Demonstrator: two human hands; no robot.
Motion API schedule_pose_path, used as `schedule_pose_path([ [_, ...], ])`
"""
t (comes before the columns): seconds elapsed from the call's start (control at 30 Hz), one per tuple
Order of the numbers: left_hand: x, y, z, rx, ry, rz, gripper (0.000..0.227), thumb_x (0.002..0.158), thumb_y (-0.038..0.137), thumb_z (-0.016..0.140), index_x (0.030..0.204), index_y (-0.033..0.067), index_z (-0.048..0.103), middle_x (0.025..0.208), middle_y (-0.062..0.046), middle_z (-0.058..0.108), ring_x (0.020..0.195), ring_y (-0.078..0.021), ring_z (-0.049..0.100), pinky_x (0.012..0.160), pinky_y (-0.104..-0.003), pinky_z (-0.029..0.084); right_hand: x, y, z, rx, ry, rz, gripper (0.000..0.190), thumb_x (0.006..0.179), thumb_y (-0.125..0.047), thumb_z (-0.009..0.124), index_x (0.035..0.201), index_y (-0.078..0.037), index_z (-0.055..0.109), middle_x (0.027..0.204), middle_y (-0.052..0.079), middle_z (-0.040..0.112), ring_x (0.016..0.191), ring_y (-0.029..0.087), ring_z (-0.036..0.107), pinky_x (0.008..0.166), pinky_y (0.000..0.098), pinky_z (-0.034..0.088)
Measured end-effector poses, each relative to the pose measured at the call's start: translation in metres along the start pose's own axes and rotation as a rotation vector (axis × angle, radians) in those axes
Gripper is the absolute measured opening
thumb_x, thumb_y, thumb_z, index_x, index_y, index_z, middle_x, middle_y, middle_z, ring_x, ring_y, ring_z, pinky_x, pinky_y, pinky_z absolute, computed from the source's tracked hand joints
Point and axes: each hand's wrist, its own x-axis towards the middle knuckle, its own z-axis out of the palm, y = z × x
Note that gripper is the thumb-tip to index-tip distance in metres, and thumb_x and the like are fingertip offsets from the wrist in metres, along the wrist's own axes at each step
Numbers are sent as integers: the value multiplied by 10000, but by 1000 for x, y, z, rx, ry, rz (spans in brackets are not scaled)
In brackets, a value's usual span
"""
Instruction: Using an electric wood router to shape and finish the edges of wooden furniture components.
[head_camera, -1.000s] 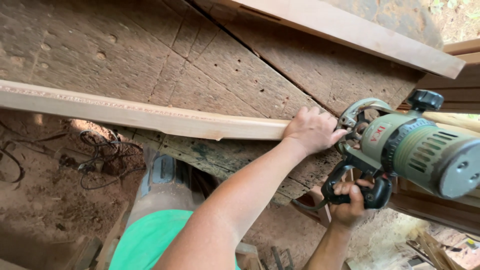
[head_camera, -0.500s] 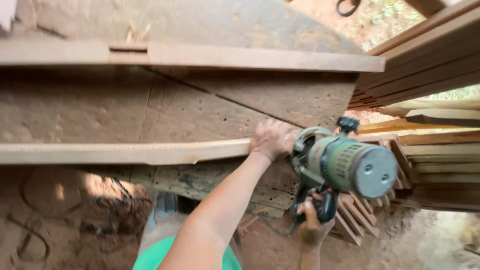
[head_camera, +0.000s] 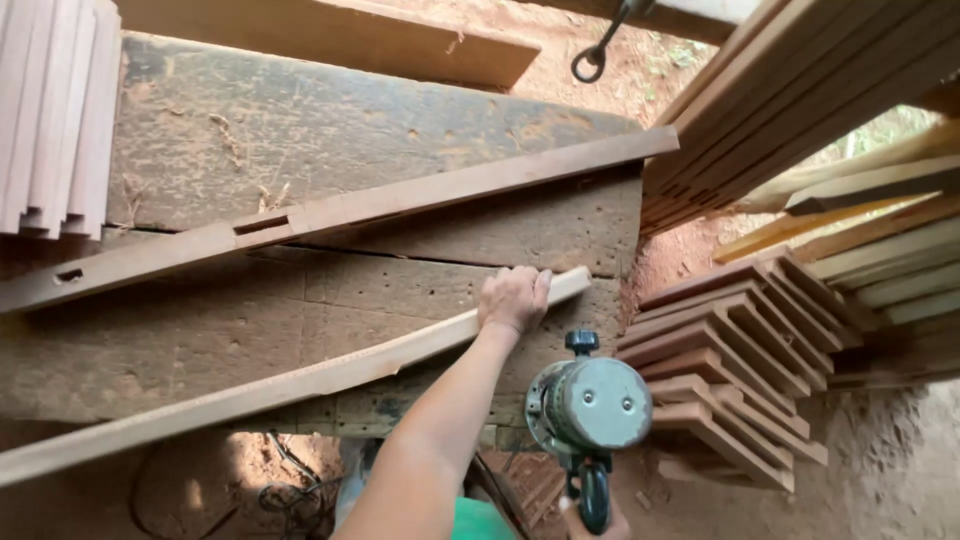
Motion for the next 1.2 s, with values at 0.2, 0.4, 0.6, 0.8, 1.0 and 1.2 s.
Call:
schedule_pose_path([
  [0.2,3,-7,1,22,-129,-59,395,919,517,511,970,207,750,1033,-28,727,967,-249,649,858,-388,518,-6,-102,11,-8,-60,417,324,821,23,801,1141,65,818,676,227,698,572,321,611,628,410,484],
  [0.4,-13,-67,-1,222,-206,461,764,735,365,783,1406,147,490,1320,-145,575,1166,-341,575,975,-439,460,-6,-121,24,131,-16,313,312,807,67,747,1118,80,773,552,232,599,460,306,534,493,383,411],
  [0.6,-104,-178,-97,270,-203,456,764,780,344,781,1427,117,445,1320,-134,565,1153,-335,556,966,-439,427,-19,-134,35,142,-2,244,265,855,32,725,1117,65,746,556,185,557,458,270,483,464,368,376],
  [0.8,-222,-330,-181,394,-121,83,720,774,395,733,1435,222,503,1340,6,587,1207,-231,549,1038,-385,428,-40,-179,51,178,45,363,207,938,16,691,1133,80,718,653,210,533,570,302,485,565,430,390],
  [1.0,-232,-381,-219,284,-79,54,646,724,624,810,1149,159,665,1075,-43,722,964,-282,654,900,-399,513,-37,-143,65,196,97,206,220,930,19,677,1141,64,720,606,181,536,529,274,490,523,391,393],
  [1.2,-158,-352,-231,302,-343,186,637,816,777,661,951,155,650,881,-80,743,787,-301,705,762,-398,561,-44,-167,78,191,102,176,213,929,5,675,1126,80,706,627,185,539,541,284,497,537,393,400],
])
